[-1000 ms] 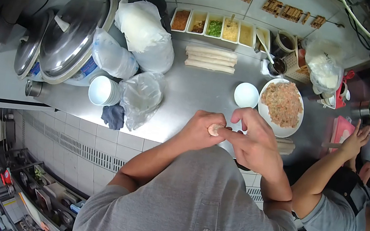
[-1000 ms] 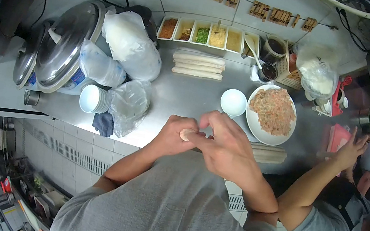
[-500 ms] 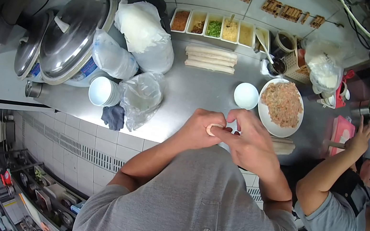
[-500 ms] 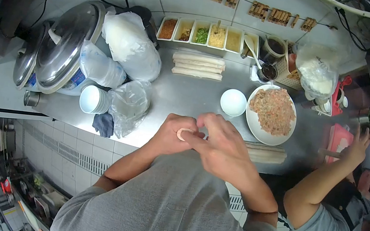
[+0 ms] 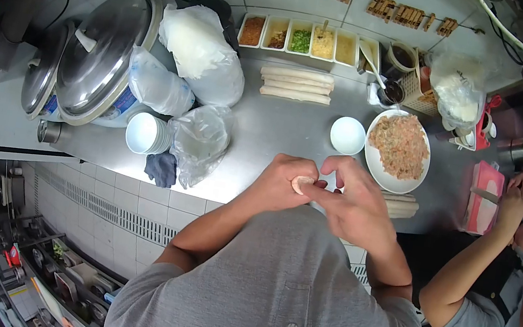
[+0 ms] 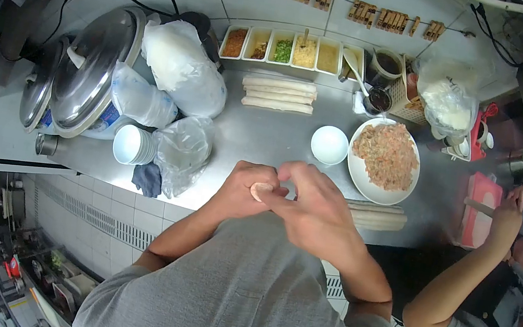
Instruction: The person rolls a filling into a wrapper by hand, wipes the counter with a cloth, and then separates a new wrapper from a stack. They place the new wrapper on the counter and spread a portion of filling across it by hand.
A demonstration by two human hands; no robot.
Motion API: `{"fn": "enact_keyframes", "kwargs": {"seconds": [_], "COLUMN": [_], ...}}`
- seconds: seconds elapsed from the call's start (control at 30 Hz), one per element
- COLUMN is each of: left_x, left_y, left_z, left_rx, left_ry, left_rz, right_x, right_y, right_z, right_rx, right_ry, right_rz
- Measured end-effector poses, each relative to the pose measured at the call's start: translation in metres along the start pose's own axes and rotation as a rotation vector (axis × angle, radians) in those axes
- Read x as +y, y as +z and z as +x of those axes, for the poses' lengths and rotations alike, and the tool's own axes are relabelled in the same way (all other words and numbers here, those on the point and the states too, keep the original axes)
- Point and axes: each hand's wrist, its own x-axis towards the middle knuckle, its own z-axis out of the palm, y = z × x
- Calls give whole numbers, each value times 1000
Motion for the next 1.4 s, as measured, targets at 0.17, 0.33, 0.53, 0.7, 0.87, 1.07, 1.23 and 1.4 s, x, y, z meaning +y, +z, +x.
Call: {"fn": "enact_keyframes", "kwargs": {"seconds": [0.17,0.33,0.53,0.7,0.87,1.07,1.23,1.4], "left_x": [9,10,2,2,2,-1,-1,14], "left_y": [-6,-6,-1,2,0,-1,-1,-8], "left_z": [0,1,-1,-2,-3,-7,-7,-3], "left_rx": [13,31,20,5,-30,-48,-24,-15], "left_ry": [-71,-39,-38,-23,19,-39,1,-57], "left_rz": [-52,-52,-79,-63,4,-27,-1,-61], "right_x": [13,10,2,-3,-14,-17,-18,16], "right_y": [5,17,20,10,10,4,3,6], "right_z": [-10,-10,-9,-3,3,6,7,-7], "right_rx": [156,203,158,188,108,64,64,171], "right_ry": [53,75,-3,-7,7,0,15,28], "right_rz": [228,195,134,108,-10,-30,24,190]}}
